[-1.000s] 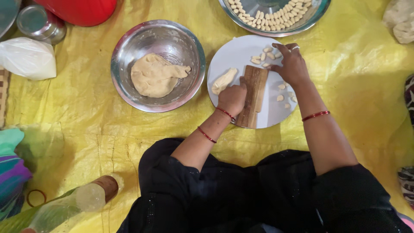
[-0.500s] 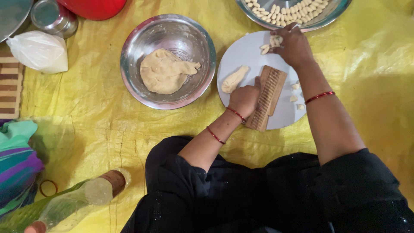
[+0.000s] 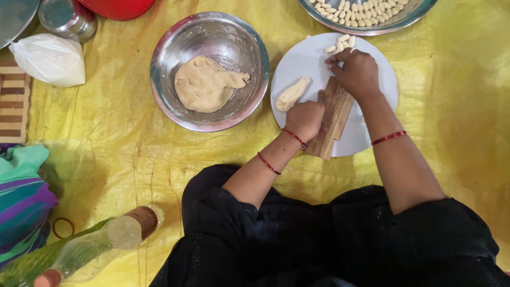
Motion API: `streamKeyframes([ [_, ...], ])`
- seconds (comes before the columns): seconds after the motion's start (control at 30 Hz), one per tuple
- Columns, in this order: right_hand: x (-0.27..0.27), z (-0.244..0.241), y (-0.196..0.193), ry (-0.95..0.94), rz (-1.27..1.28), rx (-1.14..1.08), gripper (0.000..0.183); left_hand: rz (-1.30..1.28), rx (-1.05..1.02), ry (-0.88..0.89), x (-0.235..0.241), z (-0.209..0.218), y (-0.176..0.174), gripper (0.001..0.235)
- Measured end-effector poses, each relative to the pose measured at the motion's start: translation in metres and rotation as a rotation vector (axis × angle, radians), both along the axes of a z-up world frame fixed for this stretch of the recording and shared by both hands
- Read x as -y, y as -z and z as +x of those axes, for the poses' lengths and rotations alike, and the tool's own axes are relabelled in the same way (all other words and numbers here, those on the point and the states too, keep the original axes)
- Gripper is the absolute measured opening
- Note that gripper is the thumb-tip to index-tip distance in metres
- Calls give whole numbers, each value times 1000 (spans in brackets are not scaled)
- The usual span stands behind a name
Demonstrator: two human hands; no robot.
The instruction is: The person shapes small pieces of dough into elongated forms using a grooved wooden board. They roll the dough between their palms and then press it against the board to create ridges, placing the finished pieces onto a plate.
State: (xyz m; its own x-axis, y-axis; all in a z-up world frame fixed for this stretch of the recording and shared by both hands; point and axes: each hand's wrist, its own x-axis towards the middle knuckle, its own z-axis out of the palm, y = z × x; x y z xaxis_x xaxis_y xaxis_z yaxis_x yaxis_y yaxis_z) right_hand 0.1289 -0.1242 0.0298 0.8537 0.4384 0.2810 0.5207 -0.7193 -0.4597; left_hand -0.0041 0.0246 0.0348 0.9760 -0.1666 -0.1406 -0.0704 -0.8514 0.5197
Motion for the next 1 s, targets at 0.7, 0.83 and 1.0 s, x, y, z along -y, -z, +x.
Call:
streamKeyframes([
  [0.7,114,-55,-28,101,-337,-229,27,-216,213,-71,2,12,6,62],
  [0.83,107,-55,-31,169,-323,-131,16,-1103,-89,-268,-1,32,24,53],
  [1.0,78,-75,-73,51,28,-180,26,-2025,-628,-582,12,35,46,57],
])
